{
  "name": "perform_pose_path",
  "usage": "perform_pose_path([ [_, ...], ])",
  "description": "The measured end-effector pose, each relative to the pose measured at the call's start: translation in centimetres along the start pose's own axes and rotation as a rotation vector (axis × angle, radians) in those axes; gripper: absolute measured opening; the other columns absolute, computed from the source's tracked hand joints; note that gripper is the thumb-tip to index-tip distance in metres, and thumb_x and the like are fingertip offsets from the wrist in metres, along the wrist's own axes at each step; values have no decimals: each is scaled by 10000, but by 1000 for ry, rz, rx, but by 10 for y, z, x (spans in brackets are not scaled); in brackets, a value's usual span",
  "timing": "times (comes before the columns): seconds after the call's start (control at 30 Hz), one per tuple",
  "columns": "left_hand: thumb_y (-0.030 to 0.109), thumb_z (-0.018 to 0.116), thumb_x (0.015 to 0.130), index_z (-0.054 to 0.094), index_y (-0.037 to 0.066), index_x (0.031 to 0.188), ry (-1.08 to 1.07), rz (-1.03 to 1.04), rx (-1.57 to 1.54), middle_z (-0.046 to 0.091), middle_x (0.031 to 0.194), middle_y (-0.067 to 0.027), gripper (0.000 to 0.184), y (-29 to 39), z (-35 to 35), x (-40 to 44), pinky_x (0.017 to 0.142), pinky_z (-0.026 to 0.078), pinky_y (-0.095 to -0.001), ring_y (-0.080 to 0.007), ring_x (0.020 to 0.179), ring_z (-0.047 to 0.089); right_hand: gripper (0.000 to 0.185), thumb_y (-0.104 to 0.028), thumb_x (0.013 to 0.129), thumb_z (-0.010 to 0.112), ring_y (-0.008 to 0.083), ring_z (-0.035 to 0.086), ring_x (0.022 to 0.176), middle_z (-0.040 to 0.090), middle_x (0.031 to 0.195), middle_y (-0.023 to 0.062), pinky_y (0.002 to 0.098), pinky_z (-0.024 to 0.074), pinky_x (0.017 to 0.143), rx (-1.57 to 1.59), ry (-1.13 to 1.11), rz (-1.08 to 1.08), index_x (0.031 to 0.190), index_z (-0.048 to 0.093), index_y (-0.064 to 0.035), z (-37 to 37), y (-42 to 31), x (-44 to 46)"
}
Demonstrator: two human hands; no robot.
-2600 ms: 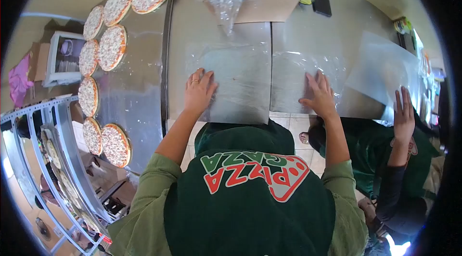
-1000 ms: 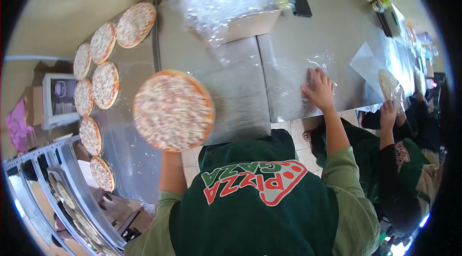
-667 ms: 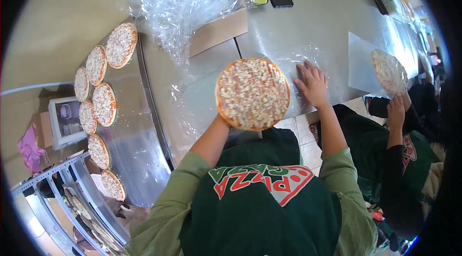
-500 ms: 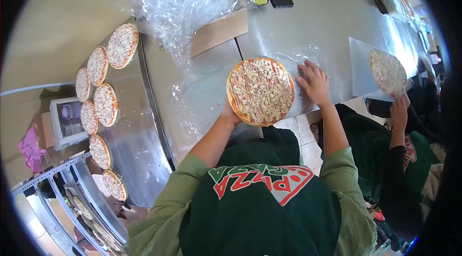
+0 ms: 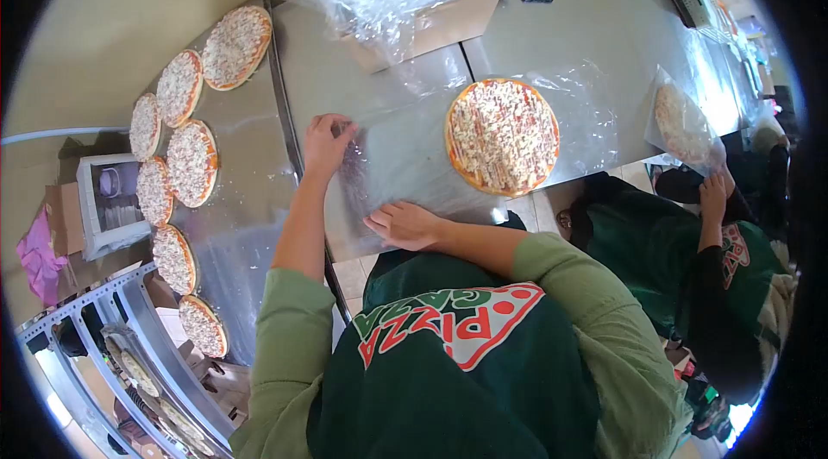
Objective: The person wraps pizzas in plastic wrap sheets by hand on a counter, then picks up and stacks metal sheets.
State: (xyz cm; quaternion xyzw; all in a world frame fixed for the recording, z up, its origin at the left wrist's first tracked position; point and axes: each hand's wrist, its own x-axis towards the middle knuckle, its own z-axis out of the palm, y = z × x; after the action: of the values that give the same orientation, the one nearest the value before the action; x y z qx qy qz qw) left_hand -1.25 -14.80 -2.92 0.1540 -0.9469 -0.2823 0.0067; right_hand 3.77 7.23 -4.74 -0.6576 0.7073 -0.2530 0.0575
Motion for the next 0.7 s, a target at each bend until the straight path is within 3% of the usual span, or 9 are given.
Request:
perform_pose_path([
  [0.13,206,609,799,595,11,799,-88,-243,-397,586,669,-80,195,5,-24,-5,565,472,-294,-165,630,585,232,-206,711,599,206,571,765,519,813,72,335,486,595,21,-96,-40,874,563,-45,-1,2,19],
  [0.2,188,590,813,582,7,816,-142,-290,-404,570,601,-68,181,-8,-45,-6,476,467,-296,-163,504,563,149,-149,743,578,199,574,716,532,811,80,314,487,572,277,85,35,852,561,-48,-18,-18,28],
  [0.27,176,564,823,568,19,866,-265,-398,-367,585,639,-67,163,-22,-76,-8,426,459,-286,-151,462,550,81,-100,776,551,184,578,683,550,808,83,288,487,567,543,256,191,839,558,-48,-52,-37,31],
  [0.33,136,524,828,510,44,1022,-252,-478,-911,593,686,-70,215,-11,-109,-11,458,479,-276,-131,503,562,43,-60,812,520,161,583,664,572,803,83,259,486,582,824,420,415,836,552,-47,-86,-47,21],
  [0.43,138,524,809,426,77,1145,120,-297,-1551,598,838,-90,355,75,-111,-24,569,488,-274,-136,685,592,79,-91,867,504,135,585,672,597,804,67,251,487,586,1136,765,862,920,530,-37,-103,-31,-38],
  [0.5,163,534,795,352,131,1221,82,32,-989,562,1025,-101,465,35,-44,-7,750,450,-298,-164,896,564,102,-105,885,491,148,602,680,597,804,66,248,495,580,1214,1003,1168,956,511,-34,-111,-21,-73],
  [0.53,179,544,785,405,142,1185,-15,56,-830,567,1031,-89,425,42,-28,-7,820,396,-331,-182,952,541,117,-130,882,504,152,609,681,596,791,70,248,496,566,1222,1068,1269,941,510,-29,-106,-16,-89],
  [0.67,205,549,781,560,147,1021,17,383,-208,617,882,-61,247,47,33,28,944,253,-409,-207,948,534,185,-201,859,550,151,603,644,594,772,78,247,488,529,1369,948,1497,923,516,-30,-89,-1,-120],
  [0.7,221,544,788,576,138,984,-59,300,-203,618,881,-64,215,53,35,32,947,238,-416,-214,952,524,183,-195,857,547,156,604,633,595,764,84,248,485,514,1378,945,1513,918,516,-25,-87,2,-122],
])
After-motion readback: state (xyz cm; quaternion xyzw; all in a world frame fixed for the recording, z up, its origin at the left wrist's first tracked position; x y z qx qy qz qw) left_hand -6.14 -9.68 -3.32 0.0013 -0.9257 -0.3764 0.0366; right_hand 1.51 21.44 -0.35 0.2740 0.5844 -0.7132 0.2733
